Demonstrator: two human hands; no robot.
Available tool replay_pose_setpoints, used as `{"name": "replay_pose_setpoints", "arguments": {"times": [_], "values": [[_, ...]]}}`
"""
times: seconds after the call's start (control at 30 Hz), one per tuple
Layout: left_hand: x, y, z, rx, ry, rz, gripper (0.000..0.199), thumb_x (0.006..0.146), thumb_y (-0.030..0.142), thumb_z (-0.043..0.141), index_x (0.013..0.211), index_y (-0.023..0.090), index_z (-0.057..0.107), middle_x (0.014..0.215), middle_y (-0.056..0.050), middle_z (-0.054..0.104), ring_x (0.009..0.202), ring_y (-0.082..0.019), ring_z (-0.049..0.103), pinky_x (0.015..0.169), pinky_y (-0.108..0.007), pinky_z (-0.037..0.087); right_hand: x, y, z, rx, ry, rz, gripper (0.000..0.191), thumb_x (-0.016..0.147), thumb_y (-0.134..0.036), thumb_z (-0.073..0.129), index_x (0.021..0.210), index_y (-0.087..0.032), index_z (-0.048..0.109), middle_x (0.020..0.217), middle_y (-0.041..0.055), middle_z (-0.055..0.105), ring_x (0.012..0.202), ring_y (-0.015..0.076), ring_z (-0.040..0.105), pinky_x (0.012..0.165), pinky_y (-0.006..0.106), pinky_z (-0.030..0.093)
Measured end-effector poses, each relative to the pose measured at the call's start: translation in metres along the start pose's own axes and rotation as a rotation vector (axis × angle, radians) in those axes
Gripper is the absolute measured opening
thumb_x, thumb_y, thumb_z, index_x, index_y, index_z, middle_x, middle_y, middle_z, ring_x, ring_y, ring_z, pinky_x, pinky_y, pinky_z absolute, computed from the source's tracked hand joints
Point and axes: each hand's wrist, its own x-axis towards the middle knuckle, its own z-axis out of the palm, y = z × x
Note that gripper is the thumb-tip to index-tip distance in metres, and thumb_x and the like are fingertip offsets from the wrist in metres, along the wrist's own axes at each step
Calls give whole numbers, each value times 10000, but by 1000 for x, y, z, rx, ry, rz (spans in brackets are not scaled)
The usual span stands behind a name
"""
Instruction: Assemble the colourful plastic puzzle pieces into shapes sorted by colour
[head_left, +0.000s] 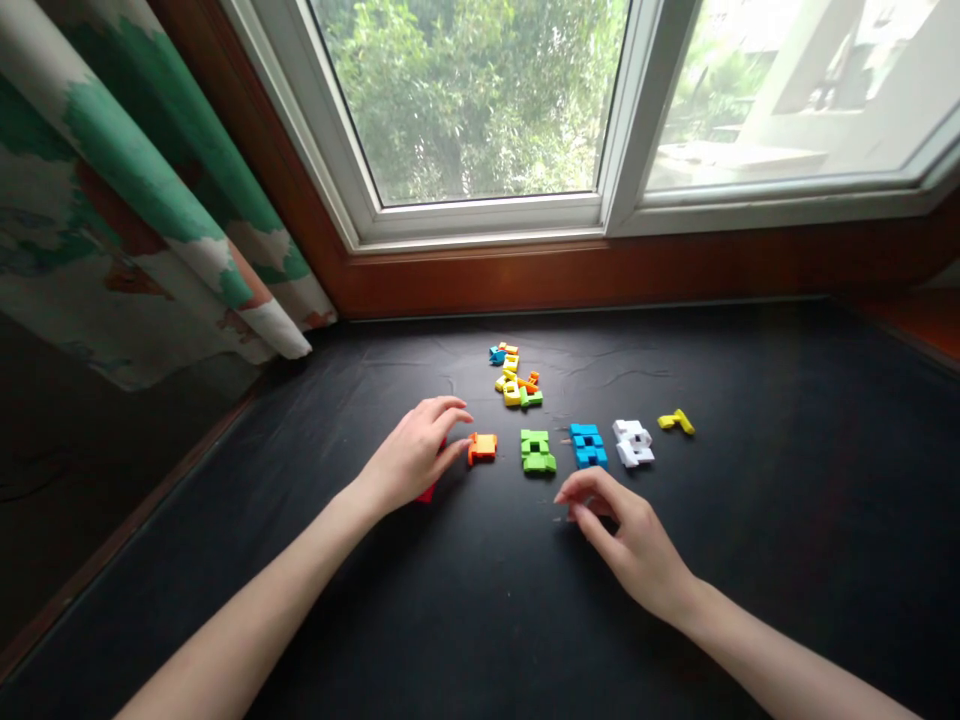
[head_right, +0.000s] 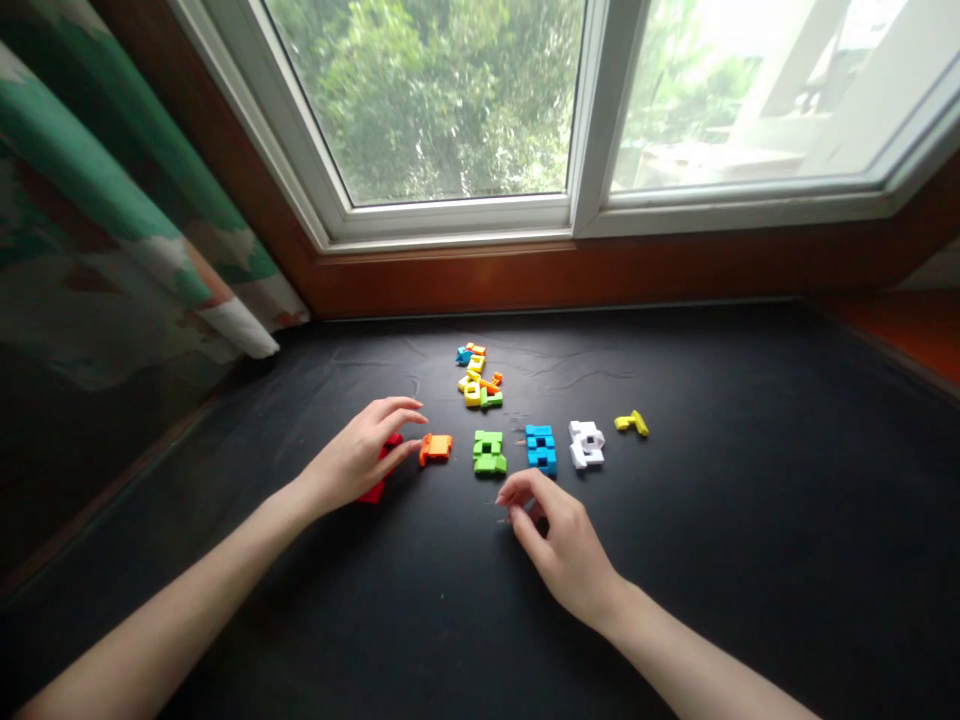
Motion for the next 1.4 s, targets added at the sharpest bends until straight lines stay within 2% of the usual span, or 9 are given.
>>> {"name": "replay_pose_setpoints", "arguments": {"times": [0.1,0.17,0.27,0.43,0.53,0.77,1.0,1.2,1.4], "values": [[43,-8,9,-13,-28,-60,255,932,231,555,1176,167,592,1270,-126,594,1193,-279,565,1048,-445,459,-1,0,-1,-2,-1,6,137,939,-176,469,988,-214,592,951,41,685,858,184,670,762,305,535],[72,-18,17,-24,-16,-137,290,921,227,566,1203,162,584,1280,-120,593,1227,-264,553,1073,-400,442,-1,0,-1,-2,-4,9,138,937,-172,467,985,-212,590,948,40,685,875,185,668,770,304,532],[111,-35,33,-7,12,-230,309,930,230,543,1223,139,577,1266,-140,595,1245,-271,545,1077,-393,429,-1,0,-1,-2,-10,9,140,938,-172,463,984,-209,590,951,43,682,889,184,666,777,301,527],[146,-55,52,31,22,-382,334,906,330,595,1169,126,622,1217,-160,611,1203,-311,551,1031,-423,445,0,-1,-1,-2,-5,12,141,941,-177,461,981,-209,593,948,41,676,869,179,661,758,290,524],[152,-59,55,47,21,-421,336,874,390,636,1116,157,652,1216,-145,609,1201,-323,535,1023,-433,439,0,-1,-1,-2,-5,11,146,936,-170,465,982,-211,596,952,38,673,862,177,657,762,290,523],[152,-60,51,36,24,-481,348,800,412,709,1060,186,659,1172,-104,637,1142,-282,561,967,-364,466,0,0,0,3,-7,14,148,929,-163,465,980,-210,596,941,37,671,816,172,648,745,294,524],[152,-54,55,27,56,-491,382,808,476,688,1064,194,666,1193,-111,626,1191,-310,527,999,-408,442,1,0,0,0,-7,6,153,928,-153,467,983,-205,600,935,38,670,788,163,645,730,288,523],[150,-54,57,-2,86,-443,312,802,395,725,1032,194,658,1190,-114,617,1180,-318,523,1004,-430,442,0,-1,-1,3,-8,1,150,920,-142,474,976,-204,599,928,35,670,793,166,654,731,289,530],[139,-56,40,-141,145,-363,245,779,254,753,982,165,647,1050,-103,683,1059,-287,615,966,-416,485,-1,-3,-1,-9,-6,-1,154,917,-136,475,970,-207,601,908,32,672,770,166,647,721,293,527]]}}
